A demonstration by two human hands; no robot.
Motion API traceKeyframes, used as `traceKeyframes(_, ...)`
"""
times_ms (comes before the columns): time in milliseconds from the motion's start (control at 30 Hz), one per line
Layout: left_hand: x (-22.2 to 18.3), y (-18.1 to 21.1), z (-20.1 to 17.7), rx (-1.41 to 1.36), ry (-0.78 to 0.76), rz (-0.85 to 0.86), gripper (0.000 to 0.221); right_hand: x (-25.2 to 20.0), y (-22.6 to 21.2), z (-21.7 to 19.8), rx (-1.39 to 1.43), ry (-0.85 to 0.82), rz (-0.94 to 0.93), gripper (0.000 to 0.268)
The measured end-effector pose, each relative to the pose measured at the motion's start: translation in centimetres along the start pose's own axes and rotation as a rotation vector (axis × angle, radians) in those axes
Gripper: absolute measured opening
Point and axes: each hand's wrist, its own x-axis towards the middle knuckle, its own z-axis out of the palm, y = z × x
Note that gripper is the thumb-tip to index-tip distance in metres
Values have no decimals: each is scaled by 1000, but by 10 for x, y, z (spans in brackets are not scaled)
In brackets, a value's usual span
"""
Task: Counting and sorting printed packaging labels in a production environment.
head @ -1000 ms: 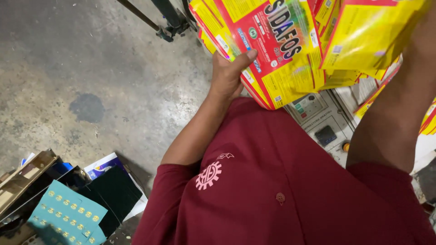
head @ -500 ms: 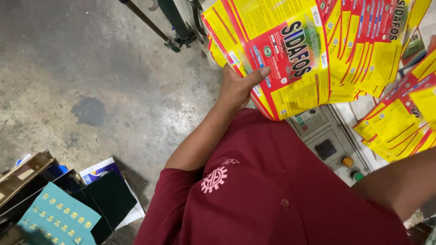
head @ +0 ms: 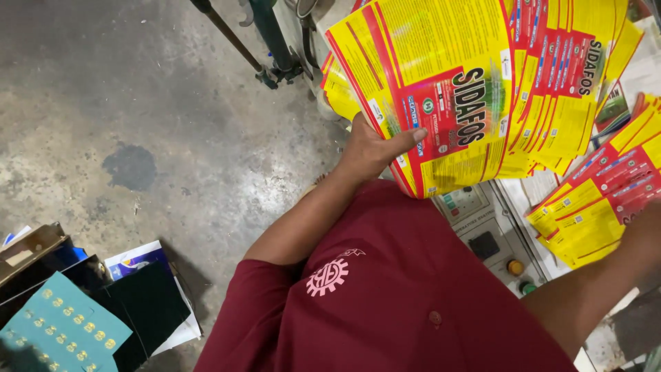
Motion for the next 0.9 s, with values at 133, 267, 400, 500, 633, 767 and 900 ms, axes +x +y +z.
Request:
traceKeyframes(133, -3, 3, 3, 10, -43, -13, 43, 19, -199, 182, -15, 75, 8, 20)
traceKeyframes(267, -5, 2, 2, -15, -55, -33, 45, 7, -387, 311, 288, -163, 123, 30)
traceKeyframes(400, -9, 6, -2, 33, -58, 45, 43, 9, -382, 327, 268, -220, 77, 34)
traceKeyframes(500, -9, 8, -5, 45, -78, 92, 43, 18, -356, 319, 264, -235, 4, 24)
traceKeyframes(633, -12, 4, -4, 62, -85, 76, 42, 19, -392, 326, 339, -239, 77, 19)
traceKeyframes(767, -12, 4, -3, 42, -84, 92, 41, 21, -370, 322, 328, -273, 88, 24)
traceKeyframes(900, -13, -2, -6, 53, -82, 97, 41, 27, -353, 313, 346, -311, 50, 17)
